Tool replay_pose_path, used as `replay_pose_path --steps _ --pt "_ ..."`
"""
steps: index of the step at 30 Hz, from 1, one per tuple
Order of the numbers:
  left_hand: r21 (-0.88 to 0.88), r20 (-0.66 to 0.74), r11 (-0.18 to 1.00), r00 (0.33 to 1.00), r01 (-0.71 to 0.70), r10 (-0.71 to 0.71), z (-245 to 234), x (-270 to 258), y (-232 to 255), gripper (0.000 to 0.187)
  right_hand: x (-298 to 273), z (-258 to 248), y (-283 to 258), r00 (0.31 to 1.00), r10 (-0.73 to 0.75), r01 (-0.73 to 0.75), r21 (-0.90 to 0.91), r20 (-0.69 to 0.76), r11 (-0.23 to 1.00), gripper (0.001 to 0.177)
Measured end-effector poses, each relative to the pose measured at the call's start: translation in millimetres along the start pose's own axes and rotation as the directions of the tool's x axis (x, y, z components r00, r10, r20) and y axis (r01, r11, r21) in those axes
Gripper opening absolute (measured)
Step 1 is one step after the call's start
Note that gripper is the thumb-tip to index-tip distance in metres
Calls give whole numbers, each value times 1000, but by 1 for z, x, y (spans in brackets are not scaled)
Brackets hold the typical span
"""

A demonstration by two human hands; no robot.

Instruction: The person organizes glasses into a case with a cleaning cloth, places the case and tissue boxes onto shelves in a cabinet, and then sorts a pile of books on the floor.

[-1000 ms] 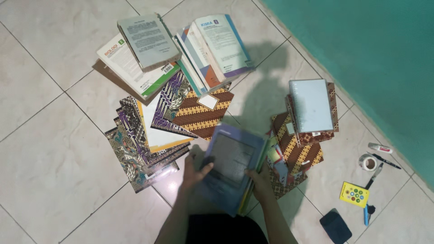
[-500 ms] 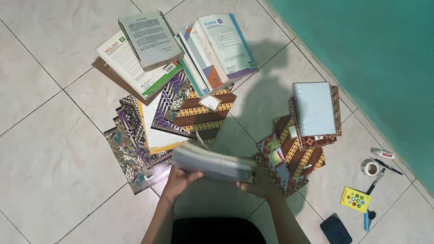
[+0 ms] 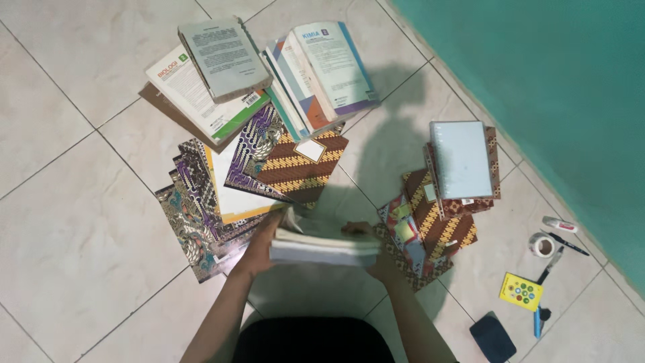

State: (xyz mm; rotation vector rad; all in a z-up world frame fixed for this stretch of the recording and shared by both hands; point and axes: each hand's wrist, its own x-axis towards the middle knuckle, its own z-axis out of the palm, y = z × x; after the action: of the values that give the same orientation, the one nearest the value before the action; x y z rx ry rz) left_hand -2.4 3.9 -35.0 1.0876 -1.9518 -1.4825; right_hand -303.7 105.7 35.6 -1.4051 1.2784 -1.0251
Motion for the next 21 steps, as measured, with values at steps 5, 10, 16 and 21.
replay_pose_path --steps 5,10,16,21 --pt "71 -129 993 986 -99 107 16 -9 -40 118 6 -8 -22 998 -10 -4 -229 -62 973 41" --pt "-261 -46 926 954 274 -296 10 -1 21 107 16 -9 -16 980 157 -188 -293 -125 937 48" --pt "27 188 982 964 188 -189 -39 21 84 113 15 -15 -4 995 77 -96 -417 -61 904 42" --pt "-160 350 973 931 164 -99 -79 30 70 87 18 -10 -4 965 220 -258 -396 -140 881 45"
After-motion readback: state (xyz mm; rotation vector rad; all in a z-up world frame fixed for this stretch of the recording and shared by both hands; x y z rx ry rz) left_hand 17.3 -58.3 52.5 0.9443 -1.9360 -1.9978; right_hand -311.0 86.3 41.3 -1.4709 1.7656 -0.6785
